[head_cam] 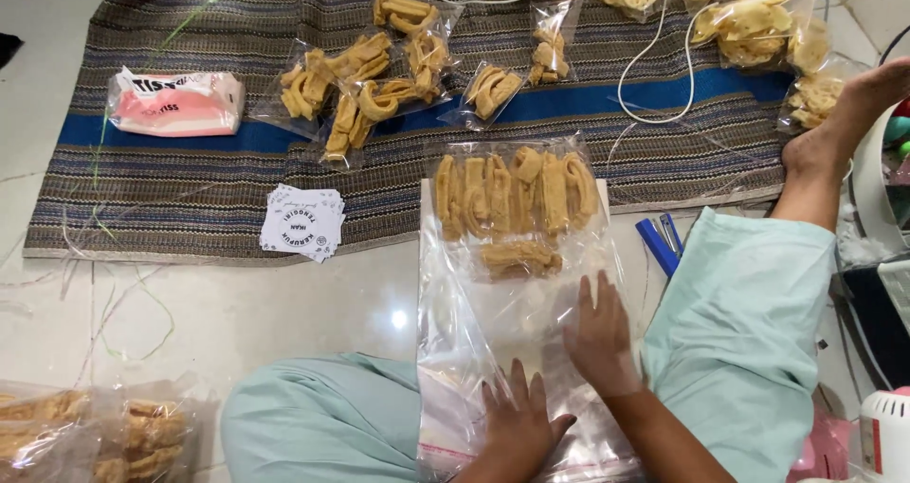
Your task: A person sitting on the floor is manually packing long, thin fried snacks into a large clear plastic bag.
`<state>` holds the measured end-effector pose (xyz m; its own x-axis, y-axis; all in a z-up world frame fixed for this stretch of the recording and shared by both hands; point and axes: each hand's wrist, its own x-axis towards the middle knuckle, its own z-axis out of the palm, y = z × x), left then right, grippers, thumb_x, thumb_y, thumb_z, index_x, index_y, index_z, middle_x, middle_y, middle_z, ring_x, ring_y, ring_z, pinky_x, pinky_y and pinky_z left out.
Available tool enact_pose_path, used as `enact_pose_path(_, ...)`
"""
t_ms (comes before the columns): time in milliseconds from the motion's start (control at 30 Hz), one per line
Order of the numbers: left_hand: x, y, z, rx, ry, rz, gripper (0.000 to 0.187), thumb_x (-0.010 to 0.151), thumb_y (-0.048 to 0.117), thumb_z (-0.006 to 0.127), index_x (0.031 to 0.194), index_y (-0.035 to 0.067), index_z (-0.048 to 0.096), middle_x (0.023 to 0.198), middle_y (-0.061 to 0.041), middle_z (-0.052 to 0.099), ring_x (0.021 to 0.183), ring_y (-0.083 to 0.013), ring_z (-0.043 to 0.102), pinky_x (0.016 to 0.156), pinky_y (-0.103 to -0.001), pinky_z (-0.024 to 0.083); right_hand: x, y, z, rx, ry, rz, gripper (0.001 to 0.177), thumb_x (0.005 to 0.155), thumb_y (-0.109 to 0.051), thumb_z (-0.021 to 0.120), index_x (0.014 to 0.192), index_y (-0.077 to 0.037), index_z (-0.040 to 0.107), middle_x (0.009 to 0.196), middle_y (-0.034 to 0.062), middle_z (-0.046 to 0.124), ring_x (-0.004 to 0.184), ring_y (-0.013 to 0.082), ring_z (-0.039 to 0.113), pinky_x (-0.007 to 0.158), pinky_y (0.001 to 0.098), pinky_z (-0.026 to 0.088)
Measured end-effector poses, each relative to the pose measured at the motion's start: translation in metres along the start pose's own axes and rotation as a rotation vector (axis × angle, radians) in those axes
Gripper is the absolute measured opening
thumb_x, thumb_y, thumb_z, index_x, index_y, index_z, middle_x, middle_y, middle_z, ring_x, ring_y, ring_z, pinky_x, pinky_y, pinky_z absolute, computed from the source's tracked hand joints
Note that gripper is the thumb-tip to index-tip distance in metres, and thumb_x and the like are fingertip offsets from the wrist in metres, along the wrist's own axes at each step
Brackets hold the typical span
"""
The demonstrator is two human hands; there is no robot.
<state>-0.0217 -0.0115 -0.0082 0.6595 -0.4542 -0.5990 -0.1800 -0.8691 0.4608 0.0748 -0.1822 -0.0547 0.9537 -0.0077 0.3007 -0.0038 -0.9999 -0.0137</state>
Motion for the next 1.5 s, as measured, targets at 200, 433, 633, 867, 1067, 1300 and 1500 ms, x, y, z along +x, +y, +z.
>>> enact_pose_path(200, -0.023, 0.011, -0.024, -0.072, -0.019, -0.053, 0.088, 0.104, 0.065, 0.041, 0.16, -0.001, 0.024, 0.165, -0.038, 0.0, 0.15, -0.0617, -0.004, 0.112, -0.079, 0.011, 0.004, -0.024, -0.002, 0.349, -0.087, -0.242, 0.071, 0.079, -0.021, 0.066, 0.146, -0.004, 0.048, 0.161, 0.0316, 0.032, 0.145, 0.053, 0.037, 0.116, 0.0578, 0.039)
enact_pose_path(433, -0.077, 0.026, -0.078, -0.329, -0.133, 0.073, 0.075, 0.107, 0.052, 0.028, 0.163, 0.004, 0.013, 0.165, -0.026, 0.011, 0.15, -0.0461, 0.017, 0.121, -0.056, 0.018, 0.011, -0.042, -0.012, 0.062, -0.24, -0.266, 0.095, 0.075, -0.025, 0.076, 0.157, -0.004, 0.033, 0.156, 0.0376, 0.031, 0.121, 0.0409, 0.052, 0.102, 0.0457, 0.049)
enact_pose_path(633, -0.127, -0.019, -0.199, -0.647, -0.349, 0.207, 0.051, 0.099, 0.036, 0.037, 0.146, 0.024, 0.054, 0.152, 0.001, 0.055, 0.143, -0.0189, 0.048, 0.12, -0.037, 0.033, -0.026, -0.033, -0.094, 0.372, -0.549, -0.195, 0.079, 0.082, -0.016, 0.057, 0.155, -0.008, 0.027, 0.16, 0.0249, 0.023, 0.147, 0.039, 0.029, 0.117, 0.0446, 0.032)
enact_pose_path(867, -0.046, -0.141, -0.234, -1.481, 0.732, -0.165, 0.041, 0.099, 0.032, 0.053, 0.134, 0.014, 0.068, 0.123, -0.008, 0.076, 0.114, -0.0198, 0.07, 0.106, -0.034, 0.055, -0.022, 0.027, -0.183, 0.832, -0.972, -0.407, 0.023, 0.091, -0.024, 0.076, 0.114, -0.021, 0.076, 0.107, -0.0039, 0.085, 0.095, 0.0129, 0.082, 0.082, 0.0267, 0.063)
enact_pose_path(1067, 0.007, -0.198, -0.19, -1.329, 0.863, -0.318, 0.029, 0.096, 0.026, 0.068, 0.124, 0.021, 0.075, 0.122, -0.005, 0.076, 0.119, -0.0201, 0.068, 0.109, -0.042, 0.048, 0.286, 0.102, -0.2, 0.867, -0.766, -0.339, 0.017, 0.094, -0.022, 0.07, 0.107, -0.014, 0.078, 0.106, 0.0026, 0.083, 0.099, 0.0199, 0.078, 0.09, 0.0363, 0.059)
enact_pose_path(1300, 0.028, -0.204, -0.169, -1.313, 0.811, -0.108, 0.03, 0.098, 0.01, 0.062, 0.126, 0.011, 0.074, 0.117, -0.01, 0.076, 0.117, -0.0168, 0.065, 0.109, -0.036, 0.049, 0.281, -0.009, -0.159, 0.917, -0.557, -0.28, 0.02, 0.096, -0.019, 0.064, 0.099, -0.006, 0.079, 0.104, 0.0105, 0.081, 0.103, 0.0283, 0.072, 0.101, 0.0477, 0.053)
enact_pose_path(1500, 0.031, -0.202, -0.174, -1.394, 0.808, -0.161, 0.032, 0.096, 0.008, 0.061, 0.126, 0.008, 0.074, 0.117, -0.013, 0.077, 0.117, -0.0193, 0.067, 0.108, -0.038, 0.049, 0.385, -0.064, 0.011, 0.326, -0.457, -0.064, 0.037, 0.089, -0.042, 0.075, 0.124, -0.053, 0.07, 0.135, -0.0151, 0.067, 0.119, 0.0235, 0.067, 0.095, 0.0454, 0.054)
